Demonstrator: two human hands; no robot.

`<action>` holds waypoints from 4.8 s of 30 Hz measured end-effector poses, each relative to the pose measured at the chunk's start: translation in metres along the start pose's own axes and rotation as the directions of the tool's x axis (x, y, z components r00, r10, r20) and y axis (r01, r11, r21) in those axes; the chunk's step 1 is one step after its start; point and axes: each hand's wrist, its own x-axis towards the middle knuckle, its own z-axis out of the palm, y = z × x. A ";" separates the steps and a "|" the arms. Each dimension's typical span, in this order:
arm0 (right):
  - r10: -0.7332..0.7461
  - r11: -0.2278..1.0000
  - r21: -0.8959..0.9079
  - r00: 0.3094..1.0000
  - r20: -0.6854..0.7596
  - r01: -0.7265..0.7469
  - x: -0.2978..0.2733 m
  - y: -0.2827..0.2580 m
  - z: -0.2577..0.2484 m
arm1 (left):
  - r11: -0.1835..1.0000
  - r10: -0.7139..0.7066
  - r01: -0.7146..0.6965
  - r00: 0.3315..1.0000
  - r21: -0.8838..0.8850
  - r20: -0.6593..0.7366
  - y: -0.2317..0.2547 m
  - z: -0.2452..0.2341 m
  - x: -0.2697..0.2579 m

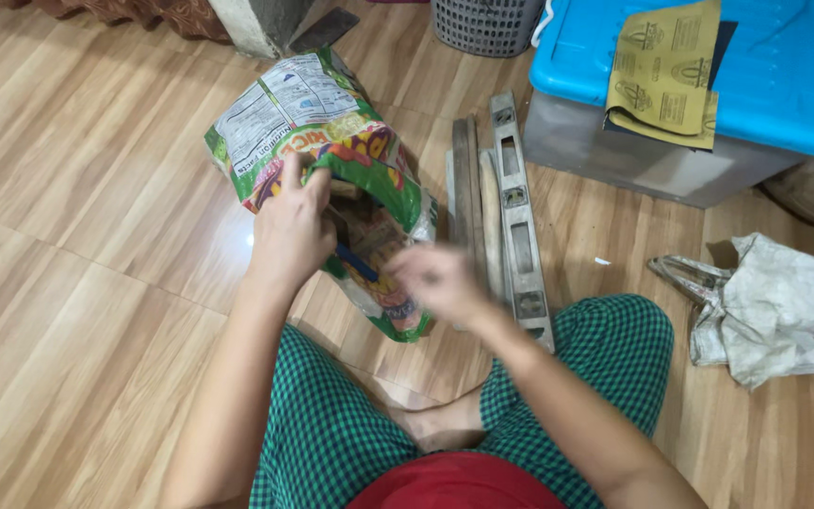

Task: The person sits on the floor and empties the contents of a large rice sack onto the floor. They then proceed to pick up and inspect various tools and hardware items, including pliers, metal rods, and a level, placing them into a pile.

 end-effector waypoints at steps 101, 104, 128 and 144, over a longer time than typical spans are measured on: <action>0.811 0.582 -0.134 0.561 0.166 -0.802 0.149 0.294 0.142 | 0.248 -0.828 0.588 0.542 -0.769 0.147 -0.469 0.275 -0.063; 0.780 0.617 -0.447 0.579 0.237 -0.648 0.220 0.307 0.106 | 0.351 -0.819 0.597 0.569 -0.721 0.072 -0.451 0.275 -0.101; 0.774 0.458 0.234 0.514 0.371 -0.858 0.024 0.184 0.171 | 0.338 -0.792 0.227 0.593 -0.913 -0.146 -0.279 0.290 -0.101; 0.792 -0.127 0.629 0.303 0.530 -0.767 0.081 0.182 0.264 | 0.481 -0.657 0.460 0.753 -0.746 0.040 -0.356 0.227 0.077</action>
